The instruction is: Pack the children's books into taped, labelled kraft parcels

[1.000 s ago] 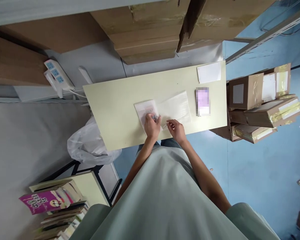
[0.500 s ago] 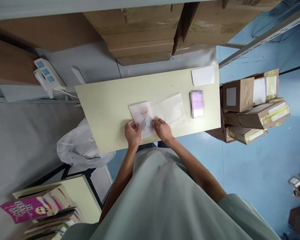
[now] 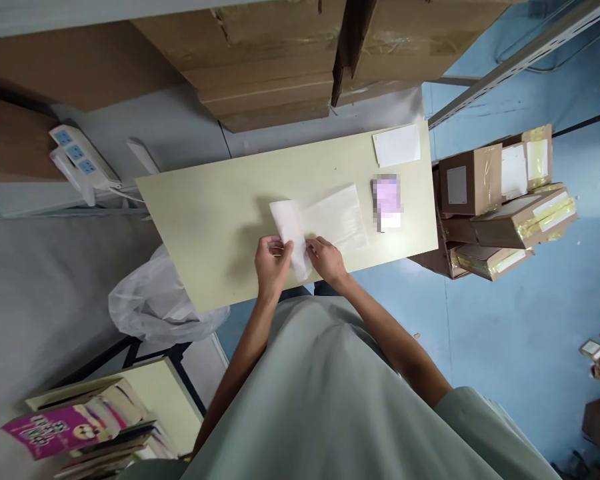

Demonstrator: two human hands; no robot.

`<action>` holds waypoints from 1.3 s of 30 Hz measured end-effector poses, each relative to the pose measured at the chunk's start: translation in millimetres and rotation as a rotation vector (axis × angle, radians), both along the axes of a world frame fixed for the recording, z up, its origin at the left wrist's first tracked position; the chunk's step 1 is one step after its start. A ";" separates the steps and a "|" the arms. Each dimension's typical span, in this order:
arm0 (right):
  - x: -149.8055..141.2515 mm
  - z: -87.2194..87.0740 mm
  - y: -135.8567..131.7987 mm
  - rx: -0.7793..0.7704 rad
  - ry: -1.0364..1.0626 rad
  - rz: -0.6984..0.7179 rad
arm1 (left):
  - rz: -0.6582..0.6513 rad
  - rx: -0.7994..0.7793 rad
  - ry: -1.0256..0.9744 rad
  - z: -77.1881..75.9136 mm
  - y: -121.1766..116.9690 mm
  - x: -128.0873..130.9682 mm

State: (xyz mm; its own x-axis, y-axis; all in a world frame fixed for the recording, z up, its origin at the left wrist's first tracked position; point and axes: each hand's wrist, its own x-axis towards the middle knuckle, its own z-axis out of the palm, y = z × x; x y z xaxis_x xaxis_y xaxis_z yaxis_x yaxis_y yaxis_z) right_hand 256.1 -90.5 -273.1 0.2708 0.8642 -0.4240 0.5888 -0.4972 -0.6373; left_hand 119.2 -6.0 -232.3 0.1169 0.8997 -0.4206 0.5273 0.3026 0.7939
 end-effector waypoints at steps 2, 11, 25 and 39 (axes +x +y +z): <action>7.9 5.2 -4.1 0.011 0.041 -0.066 | -0.048 0.008 -0.020 3.2 -3.6 19.0; 51.7 16.0 -33.7 0.122 0.031 -0.316 | -0.196 0.041 0.153 -36.1 -19.0 106.3; 45.8 16.3 -27.6 0.009 -0.082 -0.161 | -0.141 0.161 0.190 -49.3 -12.9 37.9; -20.3 0.6 7.4 -0.058 0.015 0.035 | 0.086 -0.048 0.008 -25.0 5.1 -37.1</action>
State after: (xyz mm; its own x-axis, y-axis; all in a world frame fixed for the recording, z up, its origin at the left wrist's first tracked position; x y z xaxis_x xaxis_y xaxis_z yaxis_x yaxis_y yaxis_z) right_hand 235.8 -83.1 -272.5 0.2338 0.8469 -0.4777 0.5969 -0.5128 -0.6171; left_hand 82.0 -0.9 -257.3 0.0368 0.8851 -0.4640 0.5040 0.3845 0.7734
